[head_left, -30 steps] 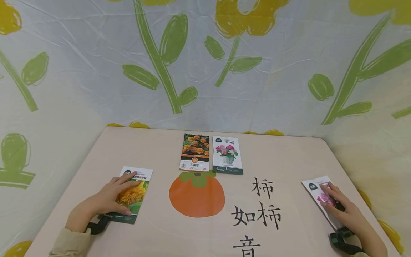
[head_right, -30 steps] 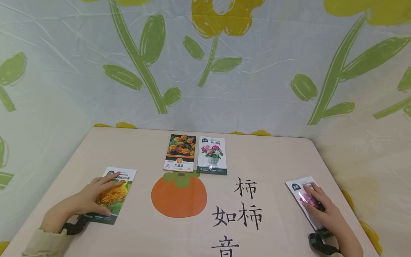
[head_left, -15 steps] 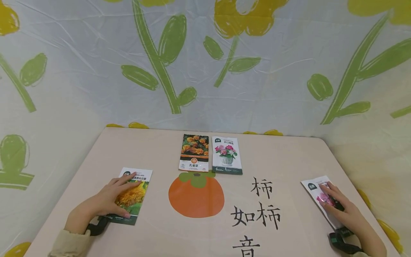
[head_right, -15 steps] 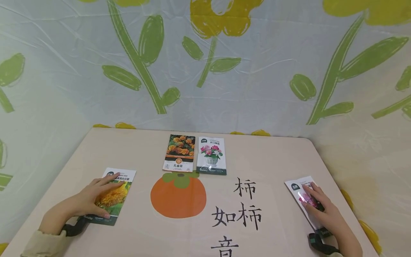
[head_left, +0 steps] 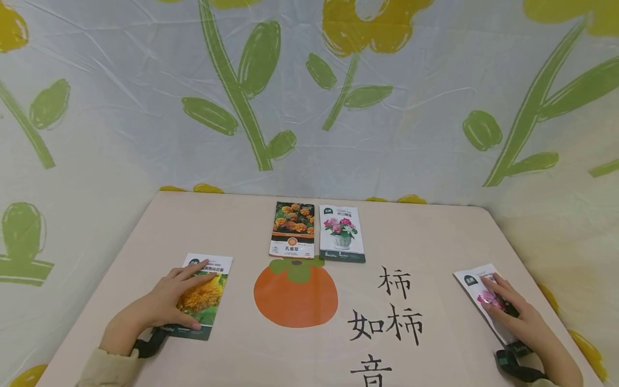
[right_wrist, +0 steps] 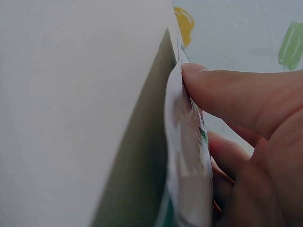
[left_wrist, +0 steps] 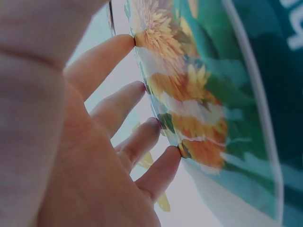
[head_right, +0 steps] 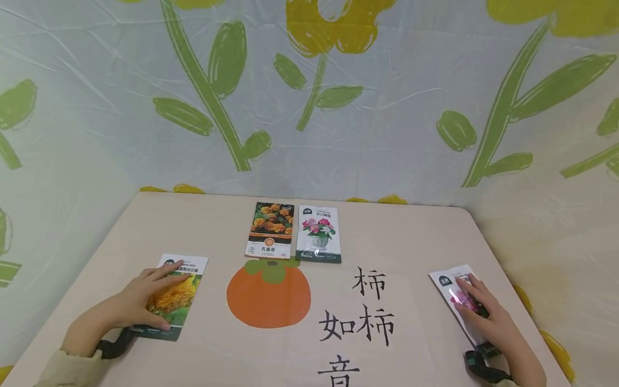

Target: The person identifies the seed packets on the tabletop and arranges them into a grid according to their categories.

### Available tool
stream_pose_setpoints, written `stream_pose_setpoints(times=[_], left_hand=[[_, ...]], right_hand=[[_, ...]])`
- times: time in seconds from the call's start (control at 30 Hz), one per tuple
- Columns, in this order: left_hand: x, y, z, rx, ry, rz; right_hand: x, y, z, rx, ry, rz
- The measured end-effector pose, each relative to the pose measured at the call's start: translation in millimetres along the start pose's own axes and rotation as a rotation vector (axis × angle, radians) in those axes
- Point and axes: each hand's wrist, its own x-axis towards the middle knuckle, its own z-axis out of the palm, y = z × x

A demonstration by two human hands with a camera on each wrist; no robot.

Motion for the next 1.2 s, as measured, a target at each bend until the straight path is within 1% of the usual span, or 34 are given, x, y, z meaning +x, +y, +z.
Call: stream_pose_setpoints(times=[0.33,0.67,0.93,1.2], left_hand=[[0.6,1.5,5.2,0.006,0.004,0.003],[0.1,5.7,5.3,0.01,0.008,0.012],[2.1,8.9,6.7,0.008,-0.005,-0.014],[2.8,13.0,7.2,0.017,-0.004,-0.009]], right_hand=[[0.0,-1,0,-0.005,-0.006,0.013],[-0.1,-3,-1,-0.014,-0.014,0.034],[0.3,-3,0,-0.007,-0.007,0.028],[0.4,-1,1,-0.006,0.01,0.002]])
